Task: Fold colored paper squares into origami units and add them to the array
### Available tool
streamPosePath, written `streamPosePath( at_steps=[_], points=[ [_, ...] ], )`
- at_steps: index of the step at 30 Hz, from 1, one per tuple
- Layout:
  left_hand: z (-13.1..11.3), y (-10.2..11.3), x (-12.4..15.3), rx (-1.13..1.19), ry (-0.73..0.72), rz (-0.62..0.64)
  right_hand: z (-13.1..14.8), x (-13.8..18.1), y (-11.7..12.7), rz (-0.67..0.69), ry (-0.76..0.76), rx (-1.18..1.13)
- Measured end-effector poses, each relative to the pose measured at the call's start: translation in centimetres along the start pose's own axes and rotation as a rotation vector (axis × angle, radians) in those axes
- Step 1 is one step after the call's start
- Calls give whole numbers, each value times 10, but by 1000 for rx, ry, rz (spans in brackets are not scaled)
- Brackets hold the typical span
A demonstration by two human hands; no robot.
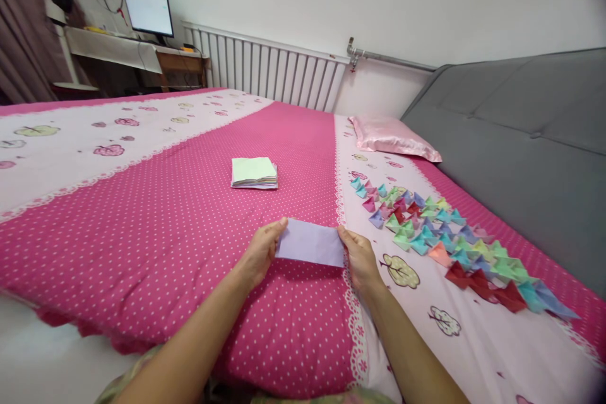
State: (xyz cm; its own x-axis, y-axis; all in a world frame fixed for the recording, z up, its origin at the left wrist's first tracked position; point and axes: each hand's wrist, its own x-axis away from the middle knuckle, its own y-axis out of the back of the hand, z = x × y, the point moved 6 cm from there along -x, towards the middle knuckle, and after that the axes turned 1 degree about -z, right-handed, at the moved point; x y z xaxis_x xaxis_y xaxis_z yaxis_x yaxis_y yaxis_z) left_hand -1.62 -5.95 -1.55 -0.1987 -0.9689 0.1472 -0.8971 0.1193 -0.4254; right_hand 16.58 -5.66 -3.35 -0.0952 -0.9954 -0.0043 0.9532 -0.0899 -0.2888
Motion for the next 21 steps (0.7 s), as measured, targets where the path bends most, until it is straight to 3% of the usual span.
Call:
streamPosePath(
  at_steps=[6,12,21],
  points=[
    [15,2,0,-110,67,-53,-3,0,0,10,43,78],
    [17,3,-2,-177,62,-2,7,0,2,-7,94,136],
    [21,-8,2,-387,20,97,21,8,-16,132,304,551]
  ],
)
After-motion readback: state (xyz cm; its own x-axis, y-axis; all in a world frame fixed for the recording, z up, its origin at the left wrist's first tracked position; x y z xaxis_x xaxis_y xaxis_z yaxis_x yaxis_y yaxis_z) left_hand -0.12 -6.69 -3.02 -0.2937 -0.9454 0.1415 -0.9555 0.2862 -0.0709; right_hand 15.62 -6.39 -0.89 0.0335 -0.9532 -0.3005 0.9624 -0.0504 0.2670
